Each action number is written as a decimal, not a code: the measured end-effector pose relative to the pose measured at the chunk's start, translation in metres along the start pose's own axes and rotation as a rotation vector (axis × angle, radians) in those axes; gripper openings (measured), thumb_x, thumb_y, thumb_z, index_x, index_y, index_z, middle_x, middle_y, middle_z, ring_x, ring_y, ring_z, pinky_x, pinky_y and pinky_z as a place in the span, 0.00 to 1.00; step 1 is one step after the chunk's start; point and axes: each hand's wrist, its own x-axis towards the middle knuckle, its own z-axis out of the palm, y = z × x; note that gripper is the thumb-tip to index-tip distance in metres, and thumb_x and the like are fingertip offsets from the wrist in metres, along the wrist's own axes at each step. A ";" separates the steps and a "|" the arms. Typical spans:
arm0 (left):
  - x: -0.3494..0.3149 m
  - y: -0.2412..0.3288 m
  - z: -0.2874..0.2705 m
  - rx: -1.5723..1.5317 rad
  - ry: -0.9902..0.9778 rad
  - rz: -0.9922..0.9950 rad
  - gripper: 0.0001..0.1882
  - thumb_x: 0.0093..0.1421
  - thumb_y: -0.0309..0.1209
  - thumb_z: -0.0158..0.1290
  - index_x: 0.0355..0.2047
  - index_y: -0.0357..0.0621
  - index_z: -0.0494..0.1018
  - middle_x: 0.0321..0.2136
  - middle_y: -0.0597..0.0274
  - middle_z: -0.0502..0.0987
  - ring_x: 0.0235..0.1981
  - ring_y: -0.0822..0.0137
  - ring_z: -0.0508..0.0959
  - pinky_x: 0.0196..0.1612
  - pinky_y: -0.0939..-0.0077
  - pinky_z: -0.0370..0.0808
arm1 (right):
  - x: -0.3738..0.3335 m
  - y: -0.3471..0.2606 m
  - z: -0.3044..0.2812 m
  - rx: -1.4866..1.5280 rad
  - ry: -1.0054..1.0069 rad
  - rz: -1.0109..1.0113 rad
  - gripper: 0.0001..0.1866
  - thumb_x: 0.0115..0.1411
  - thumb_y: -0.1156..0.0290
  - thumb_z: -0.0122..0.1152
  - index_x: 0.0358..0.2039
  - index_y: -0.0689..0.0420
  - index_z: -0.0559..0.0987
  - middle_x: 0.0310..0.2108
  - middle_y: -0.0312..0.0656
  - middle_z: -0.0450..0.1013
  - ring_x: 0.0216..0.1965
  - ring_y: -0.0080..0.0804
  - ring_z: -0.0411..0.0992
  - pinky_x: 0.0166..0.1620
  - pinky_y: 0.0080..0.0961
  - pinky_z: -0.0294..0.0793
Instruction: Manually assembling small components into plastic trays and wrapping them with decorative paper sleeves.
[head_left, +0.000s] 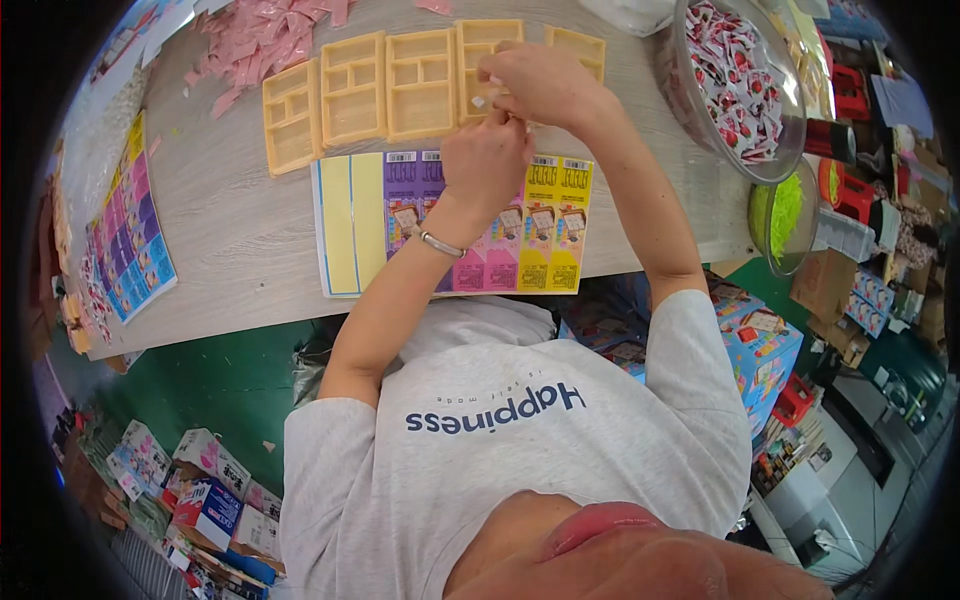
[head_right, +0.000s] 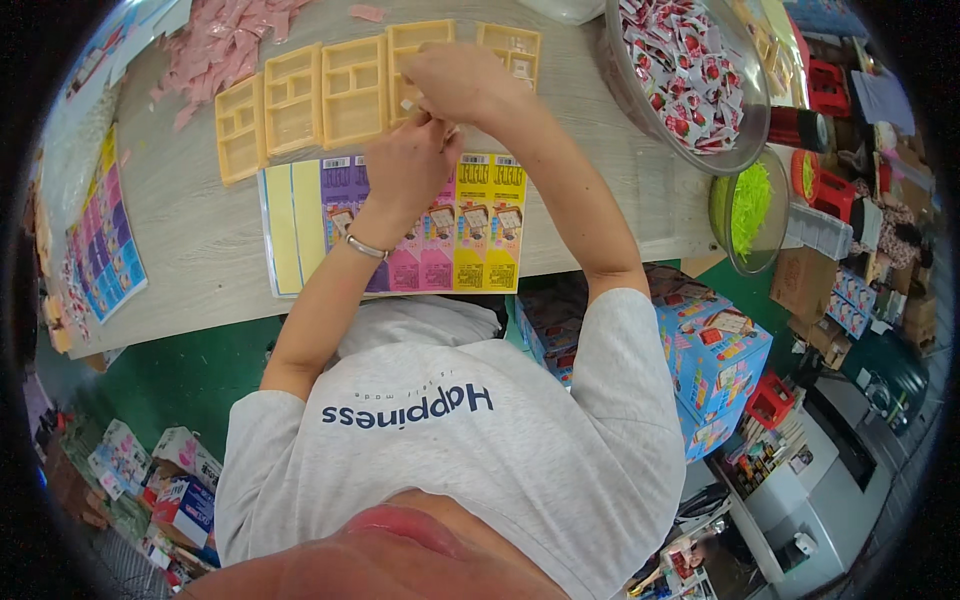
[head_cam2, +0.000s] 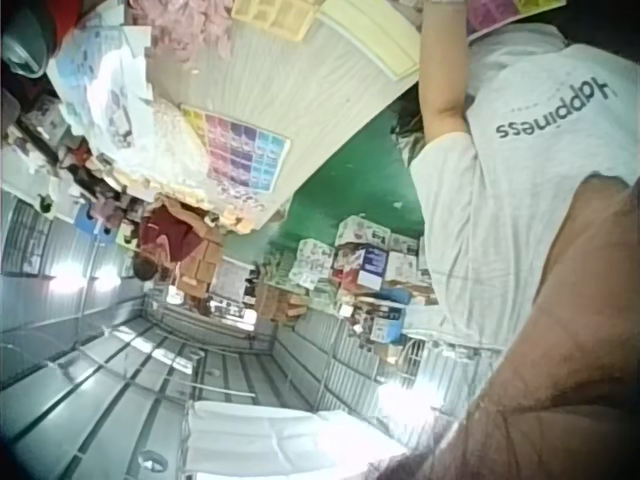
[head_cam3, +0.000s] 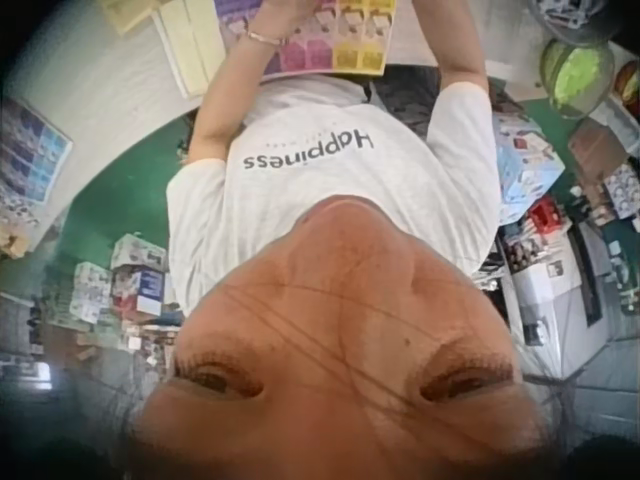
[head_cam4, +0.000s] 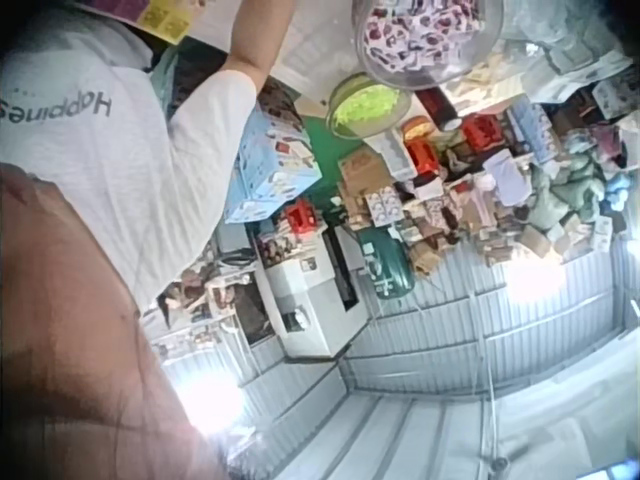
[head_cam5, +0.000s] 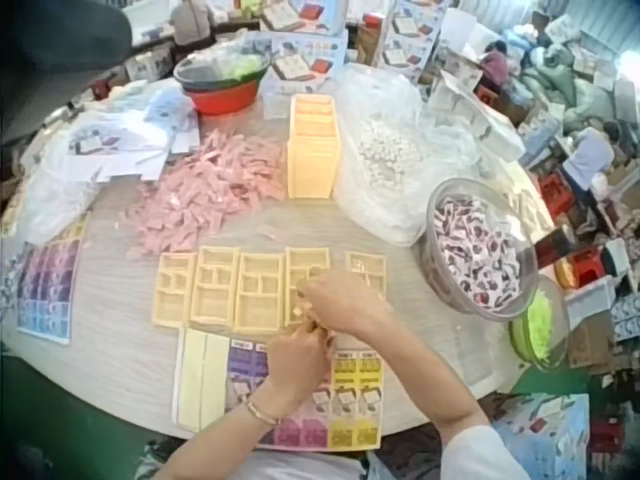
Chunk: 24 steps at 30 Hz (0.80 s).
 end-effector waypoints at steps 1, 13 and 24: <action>-0.003 -0.005 -0.004 -0.066 0.010 -0.001 0.09 0.52 0.37 0.65 0.27 0.46 0.79 0.25 0.60 0.80 0.25 0.57 0.82 0.27 0.64 0.78 | 0.000 0.001 0.001 0.103 0.008 -0.048 0.16 0.54 0.69 0.65 0.45 0.55 0.81 0.39 0.45 0.77 0.44 0.45 0.76 0.45 0.38 0.76; 0.021 -0.049 -0.023 -0.385 0.076 -0.049 0.15 0.56 0.33 0.63 0.43 0.44 0.80 0.36 0.55 0.81 0.35 0.54 0.81 0.37 0.65 0.78 | -0.039 0.046 0.020 0.883 0.470 0.016 0.22 0.59 0.79 0.61 0.56 0.57 0.76 0.49 0.47 0.77 0.48 0.33 0.77 0.48 0.26 0.77; 0.008 -0.050 -0.006 0.133 -0.197 0.259 0.39 0.63 0.54 0.53 0.68 0.49 0.60 0.70 0.56 0.58 0.72 0.57 0.53 0.71 0.43 0.45 | -0.032 0.036 0.019 -0.019 0.323 0.276 0.14 0.56 0.56 0.66 0.37 0.50 0.86 0.28 0.39 0.78 0.32 0.41 0.78 0.34 0.37 0.76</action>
